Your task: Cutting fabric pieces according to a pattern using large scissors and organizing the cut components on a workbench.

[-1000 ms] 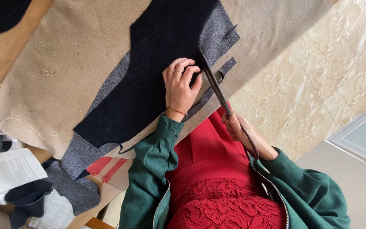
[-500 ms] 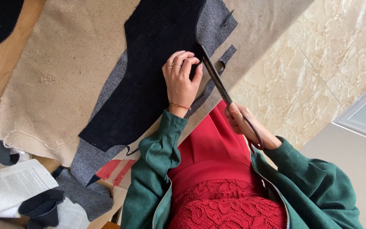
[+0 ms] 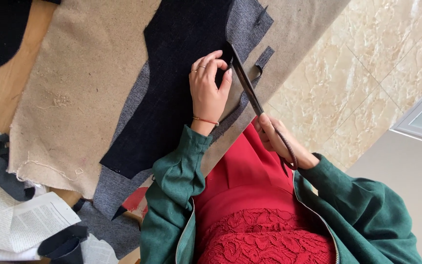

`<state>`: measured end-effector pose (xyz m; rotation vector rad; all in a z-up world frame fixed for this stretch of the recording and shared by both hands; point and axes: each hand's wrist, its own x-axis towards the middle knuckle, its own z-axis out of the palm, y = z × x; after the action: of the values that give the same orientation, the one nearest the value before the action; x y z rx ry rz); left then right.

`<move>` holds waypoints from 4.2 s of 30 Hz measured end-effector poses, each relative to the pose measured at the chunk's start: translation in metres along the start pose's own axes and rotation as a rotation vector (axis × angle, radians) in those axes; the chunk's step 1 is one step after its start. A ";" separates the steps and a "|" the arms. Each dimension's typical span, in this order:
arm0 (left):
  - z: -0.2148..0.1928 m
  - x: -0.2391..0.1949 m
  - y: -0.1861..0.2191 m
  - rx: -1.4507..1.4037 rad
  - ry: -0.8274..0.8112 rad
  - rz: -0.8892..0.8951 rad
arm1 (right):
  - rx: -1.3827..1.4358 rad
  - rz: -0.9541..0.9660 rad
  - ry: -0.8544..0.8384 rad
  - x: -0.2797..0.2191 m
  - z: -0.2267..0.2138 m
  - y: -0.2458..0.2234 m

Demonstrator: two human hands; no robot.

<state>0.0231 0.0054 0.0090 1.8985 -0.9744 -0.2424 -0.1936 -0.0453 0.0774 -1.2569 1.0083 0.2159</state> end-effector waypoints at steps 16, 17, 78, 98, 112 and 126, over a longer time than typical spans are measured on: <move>-0.025 0.102 -0.030 0.374 -0.192 0.493 | 0.234 0.072 0.070 -0.010 0.053 -0.055; -0.028 0.104 -0.028 0.284 -0.194 0.454 | 0.229 0.044 0.066 -0.010 0.056 -0.060; -0.042 0.100 -0.038 0.002 -0.519 0.333 | 0.359 0.044 0.340 0.024 0.131 -0.060; -0.030 0.100 -0.060 0.015 -0.562 0.315 | 0.399 0.044 0.361 0.028 0.140 -0.068; -0.031 0.105 -0.069 -0.089 -0.596 0.282 | 0.365 0.022 0.413 0.040 0.144 -0.060; -0.033 0.108 -0.071 -0.187 -0.610 0.223 | 0.558 0.076 0.445 0.055 0.163 -0.078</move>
<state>0.1495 -0.0339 -0.0075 1.5497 -1.4962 -0.7802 -0.0283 0.0470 0.0848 -0.7639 1.3806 -0.2880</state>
